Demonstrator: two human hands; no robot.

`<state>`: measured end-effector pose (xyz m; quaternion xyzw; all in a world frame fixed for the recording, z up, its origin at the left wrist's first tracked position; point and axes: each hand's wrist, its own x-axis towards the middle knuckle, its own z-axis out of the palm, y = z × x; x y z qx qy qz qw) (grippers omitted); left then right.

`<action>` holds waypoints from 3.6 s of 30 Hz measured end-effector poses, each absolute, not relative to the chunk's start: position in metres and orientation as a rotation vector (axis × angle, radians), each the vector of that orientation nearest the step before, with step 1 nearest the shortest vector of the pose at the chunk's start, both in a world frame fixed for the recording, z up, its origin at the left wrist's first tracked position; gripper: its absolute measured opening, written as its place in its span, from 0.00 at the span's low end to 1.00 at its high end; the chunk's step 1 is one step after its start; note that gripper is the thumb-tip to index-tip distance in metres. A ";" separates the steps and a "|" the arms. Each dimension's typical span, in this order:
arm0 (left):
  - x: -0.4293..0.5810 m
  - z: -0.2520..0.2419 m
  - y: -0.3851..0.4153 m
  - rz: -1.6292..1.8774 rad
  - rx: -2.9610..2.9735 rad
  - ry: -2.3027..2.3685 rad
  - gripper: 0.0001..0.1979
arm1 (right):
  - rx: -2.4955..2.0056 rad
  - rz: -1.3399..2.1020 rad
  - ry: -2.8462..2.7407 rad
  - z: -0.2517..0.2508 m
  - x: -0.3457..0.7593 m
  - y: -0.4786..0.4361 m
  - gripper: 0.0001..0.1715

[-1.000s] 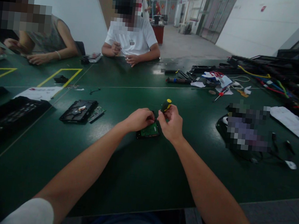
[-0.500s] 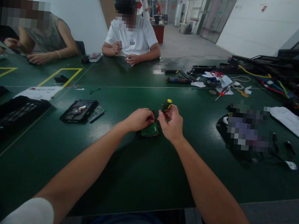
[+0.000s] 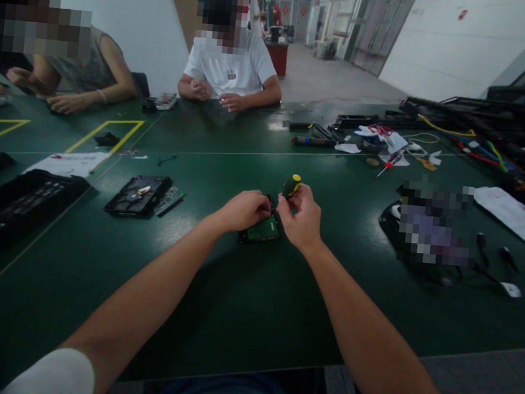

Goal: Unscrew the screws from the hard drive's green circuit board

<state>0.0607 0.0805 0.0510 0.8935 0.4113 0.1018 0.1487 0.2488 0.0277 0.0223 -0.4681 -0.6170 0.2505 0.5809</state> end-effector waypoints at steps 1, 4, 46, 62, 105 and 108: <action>0.061 0.051 0.081 0.292 2.570 1.181 0.07 | -1.095 0.584 -1.441 0.022 0.249 0.028 0.18; 0.061 0.050 0.081 0.293 2.572 1.181 0.07 | -1.091 0.586 -1.438 0.022 0.248 0.028 0.18; 0.029 0.049 0.076 0.701 2.463 1.387 0.10 | -1.377 0.449 -1.136 0.025 0.278 0.041 0.05; -0.085 0.010 0.046 0.826 2.309 1.867 0.12 | -1.656 0.344 -1.345 0.019 0.281 0.045 0.23; -0.043 0.019 0.034 0.498 2.794 1.268 0.40 | -1.922 0.286 -1.899 0.022 0.273 0.078 0.13; -0.041 0.015 0.038 0.482 2.792 1.238 0.41 | -1.880 0.465 -1.852 0.028 0.288 0.063 0.09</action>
